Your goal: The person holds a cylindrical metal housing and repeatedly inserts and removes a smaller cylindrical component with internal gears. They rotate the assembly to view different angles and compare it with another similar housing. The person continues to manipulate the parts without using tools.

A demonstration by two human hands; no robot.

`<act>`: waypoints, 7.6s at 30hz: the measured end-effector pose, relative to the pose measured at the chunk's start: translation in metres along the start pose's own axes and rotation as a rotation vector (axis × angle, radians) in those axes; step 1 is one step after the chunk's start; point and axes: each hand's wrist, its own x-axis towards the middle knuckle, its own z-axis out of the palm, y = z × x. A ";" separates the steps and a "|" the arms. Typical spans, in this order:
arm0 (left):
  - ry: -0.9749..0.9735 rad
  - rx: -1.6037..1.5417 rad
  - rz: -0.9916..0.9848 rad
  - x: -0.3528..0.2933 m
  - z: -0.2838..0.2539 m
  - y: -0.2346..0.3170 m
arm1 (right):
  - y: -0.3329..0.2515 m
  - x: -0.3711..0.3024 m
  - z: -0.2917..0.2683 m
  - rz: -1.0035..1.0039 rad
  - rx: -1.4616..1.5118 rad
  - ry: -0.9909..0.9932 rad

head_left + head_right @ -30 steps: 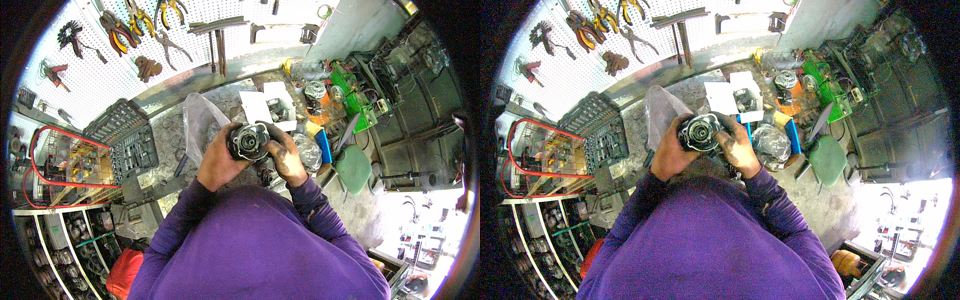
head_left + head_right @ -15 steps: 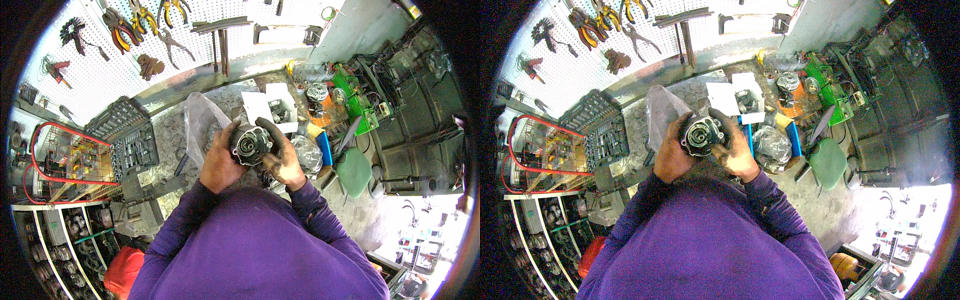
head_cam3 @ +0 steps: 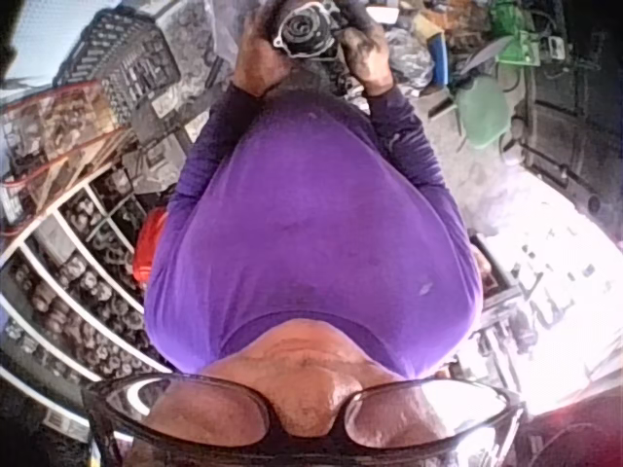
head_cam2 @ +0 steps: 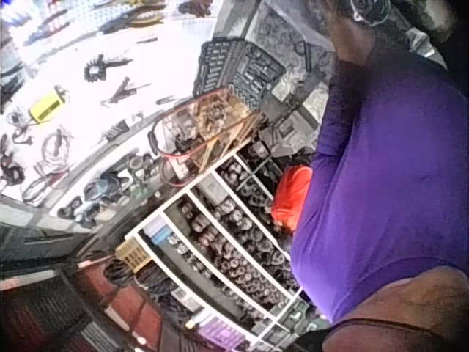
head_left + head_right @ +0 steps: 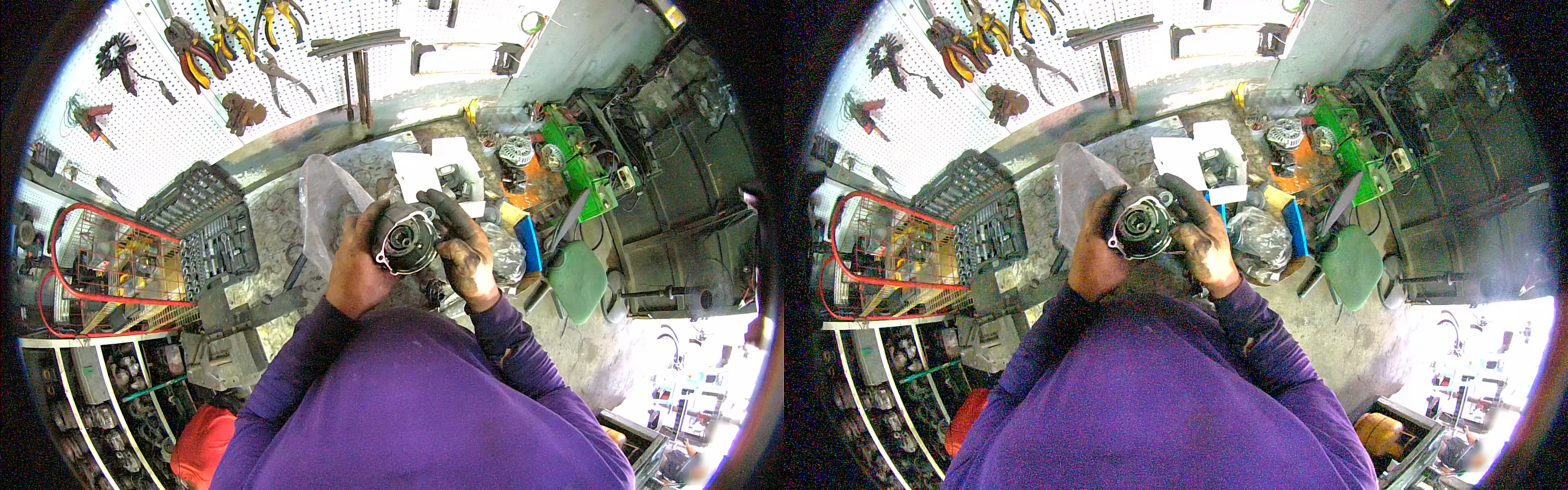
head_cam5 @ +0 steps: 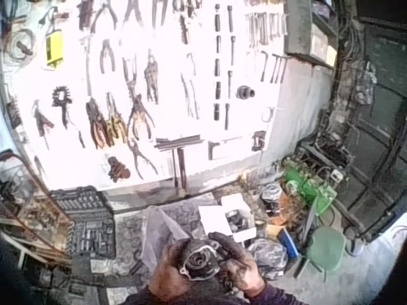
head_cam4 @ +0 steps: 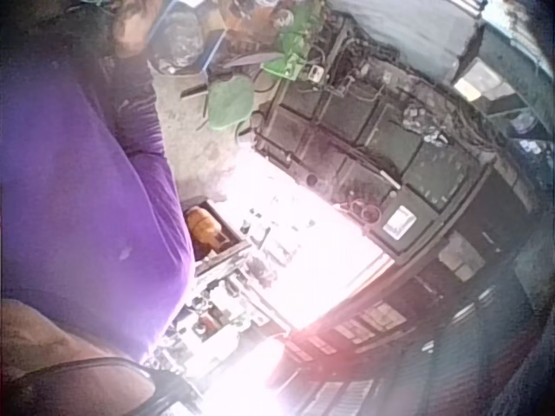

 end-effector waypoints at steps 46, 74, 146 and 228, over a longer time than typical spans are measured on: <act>-0.005 -0.069 0.006 0.000 0.003 -0.012 | 0.003 0.002 0.000 0.019 -0.103 0.034; -0.024 -0.044 -0.008 -0.002 0.005 -0.018 | 0.006 0.002 0.002 0.037 -0.118 0.057; -0.060 -0.085 -0.030 0.004 0.002 -0.015 | 0.008 0.005 0.000 0.068 -0.129 0.063; 0.024 -0.027 -0.043 0.004 -0.001 -0.014 | 0.050 0.007 -0.008 0.155 -0.320 0.144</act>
